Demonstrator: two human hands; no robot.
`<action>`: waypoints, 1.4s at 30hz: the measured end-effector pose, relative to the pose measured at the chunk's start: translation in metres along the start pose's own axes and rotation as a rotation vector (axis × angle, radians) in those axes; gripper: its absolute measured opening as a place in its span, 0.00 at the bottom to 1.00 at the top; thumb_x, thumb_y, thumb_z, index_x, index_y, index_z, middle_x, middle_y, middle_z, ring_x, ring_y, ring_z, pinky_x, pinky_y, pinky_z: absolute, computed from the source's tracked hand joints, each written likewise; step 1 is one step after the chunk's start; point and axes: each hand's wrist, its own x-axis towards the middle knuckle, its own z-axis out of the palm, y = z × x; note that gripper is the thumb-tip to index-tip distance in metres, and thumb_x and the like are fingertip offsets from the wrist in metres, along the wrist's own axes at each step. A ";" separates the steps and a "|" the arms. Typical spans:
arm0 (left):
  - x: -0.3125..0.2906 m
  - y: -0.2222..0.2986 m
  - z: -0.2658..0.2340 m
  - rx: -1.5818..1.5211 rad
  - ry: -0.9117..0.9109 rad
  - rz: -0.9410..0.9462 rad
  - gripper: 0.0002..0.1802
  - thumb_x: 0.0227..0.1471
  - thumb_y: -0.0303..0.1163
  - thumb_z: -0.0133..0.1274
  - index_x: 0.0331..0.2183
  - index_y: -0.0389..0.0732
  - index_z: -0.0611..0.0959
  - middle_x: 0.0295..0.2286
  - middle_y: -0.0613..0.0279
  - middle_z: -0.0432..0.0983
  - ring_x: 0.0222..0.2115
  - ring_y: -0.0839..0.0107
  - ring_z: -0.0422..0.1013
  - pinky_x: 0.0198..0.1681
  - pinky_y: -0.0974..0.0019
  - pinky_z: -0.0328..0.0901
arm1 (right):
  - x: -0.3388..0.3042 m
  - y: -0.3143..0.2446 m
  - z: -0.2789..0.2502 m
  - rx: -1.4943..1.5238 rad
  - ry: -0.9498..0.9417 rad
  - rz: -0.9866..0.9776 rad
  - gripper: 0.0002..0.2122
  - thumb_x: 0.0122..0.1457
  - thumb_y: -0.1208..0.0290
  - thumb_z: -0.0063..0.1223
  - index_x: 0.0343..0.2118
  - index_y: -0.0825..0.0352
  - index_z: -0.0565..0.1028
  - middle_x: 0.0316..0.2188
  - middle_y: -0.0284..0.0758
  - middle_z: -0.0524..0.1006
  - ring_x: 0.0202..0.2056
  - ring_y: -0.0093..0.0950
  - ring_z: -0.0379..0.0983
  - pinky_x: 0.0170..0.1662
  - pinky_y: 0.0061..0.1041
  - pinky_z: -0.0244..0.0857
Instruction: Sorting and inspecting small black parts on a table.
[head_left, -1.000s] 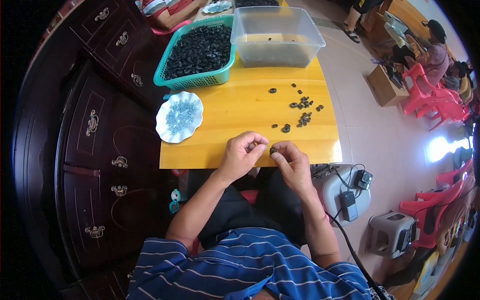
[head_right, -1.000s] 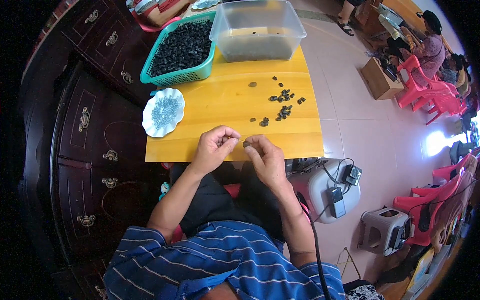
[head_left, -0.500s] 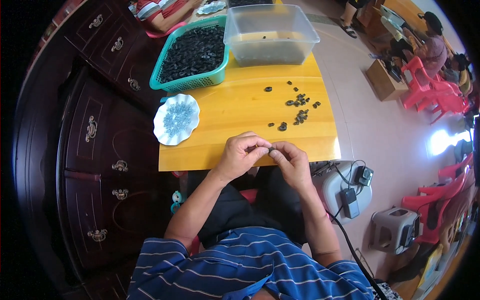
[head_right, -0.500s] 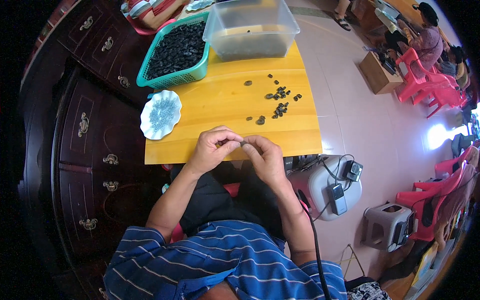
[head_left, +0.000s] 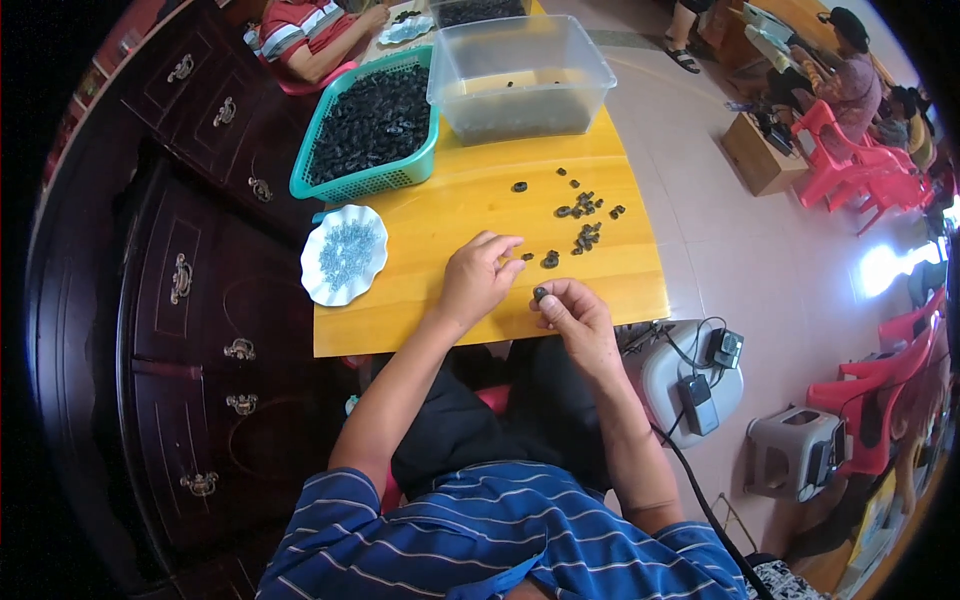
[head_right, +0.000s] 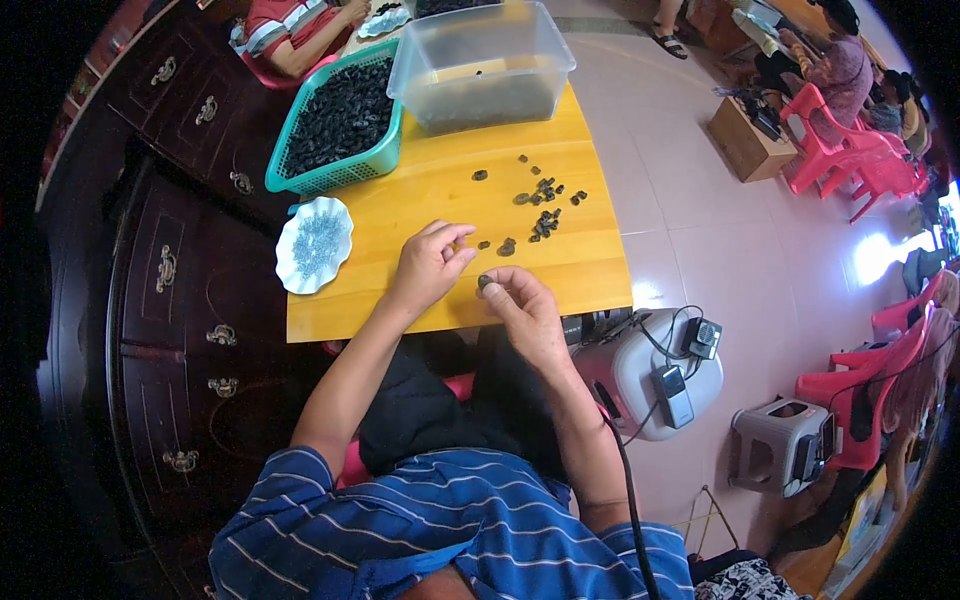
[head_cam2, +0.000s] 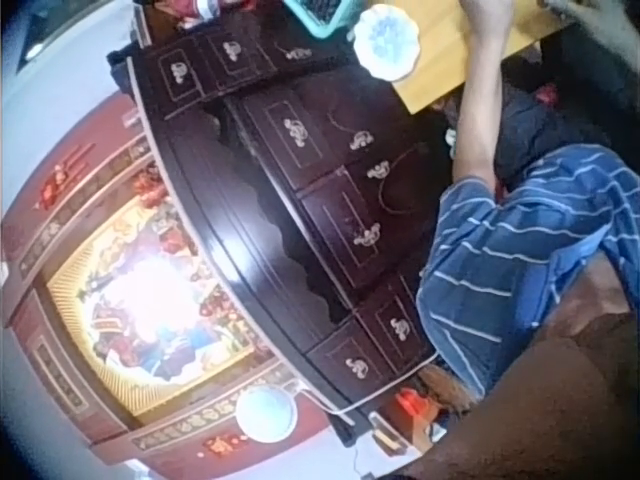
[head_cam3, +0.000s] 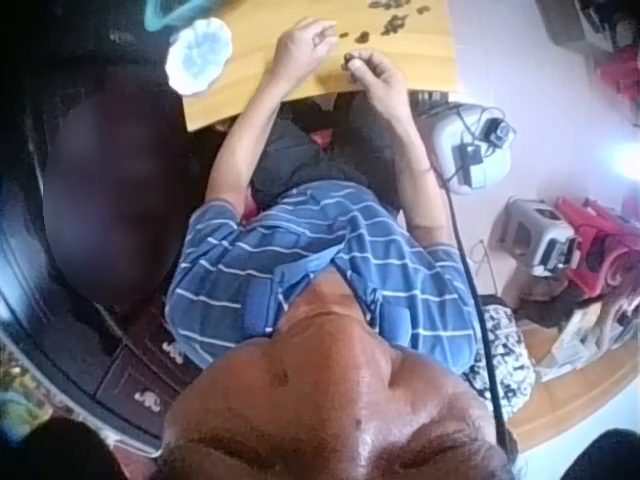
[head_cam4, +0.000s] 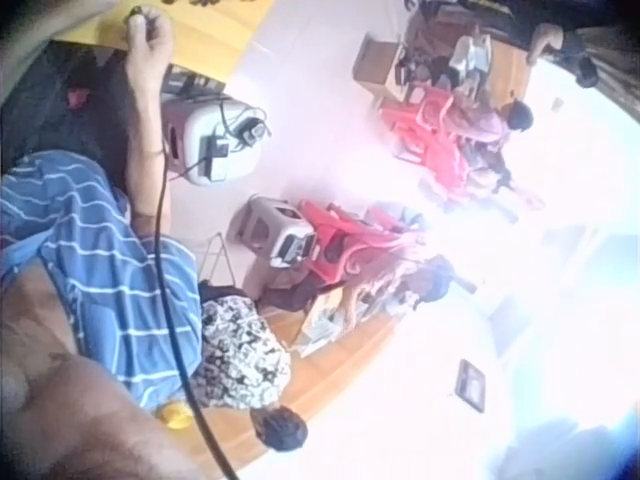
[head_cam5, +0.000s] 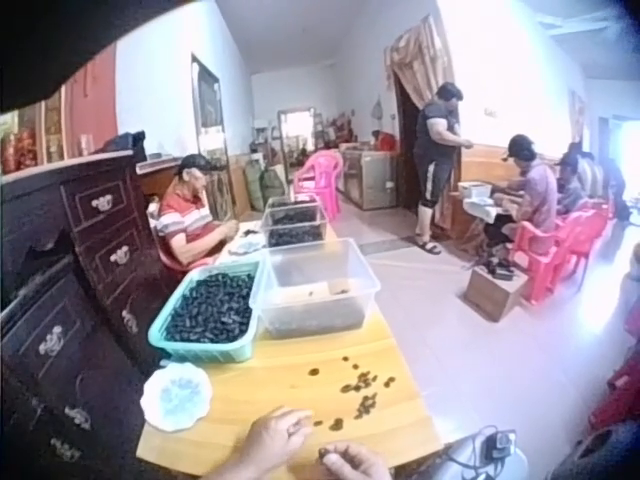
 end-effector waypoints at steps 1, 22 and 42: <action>0.003 -0.003 0.004 0.039 -0.016 0.002 0.15 0.48 0.28 0.62 0.41 0.38 0.84 0.32 0.54 0.78 0.31 0.58 0.76 0.36 0.60 0.71 | 0.000 0.001 -0.001 0.011 -0.009 -0.010 0.08 0.66 0.71 0.52 0.44 0.69 0.75 0.36 0.31 0.78 0.34 0.18 0.72 0.41 0.19 0.67; -0.019 0.012 -0.018 -0.606 -0.191 -0.261 0.04 0.57 0.25 0.56 0.35 0.34 0.82 0.27 0.71 0.77 0.27 0.84 0.70 0.32 0.77 0.68 | 0.000 0.001 -0.001 -0.002 -0.053 0.014 0.08 0.67 0.73 0.50 0.44 0.70 0.74 0.37 0.34 0.79 0.38 0.21 0.75 0.45 0.21 0.70; -0.024 0.023 -0.036 -0.824 -0.390 -0.224 0.05 0.57 0.22 0.55 0.37 0.34 0.81 0.28 0.66 0.78 0.29 0.82 0.73 0.35 0.77 0.70 | -0.002 -0.003 0.000 -0.006 -0.091 0.013 0.10 0.67 0.72 0.51 0.45 0.71 0.77 0.37 0.31 0.80 0.38 0.19 0.75 0.45 0.21 0.71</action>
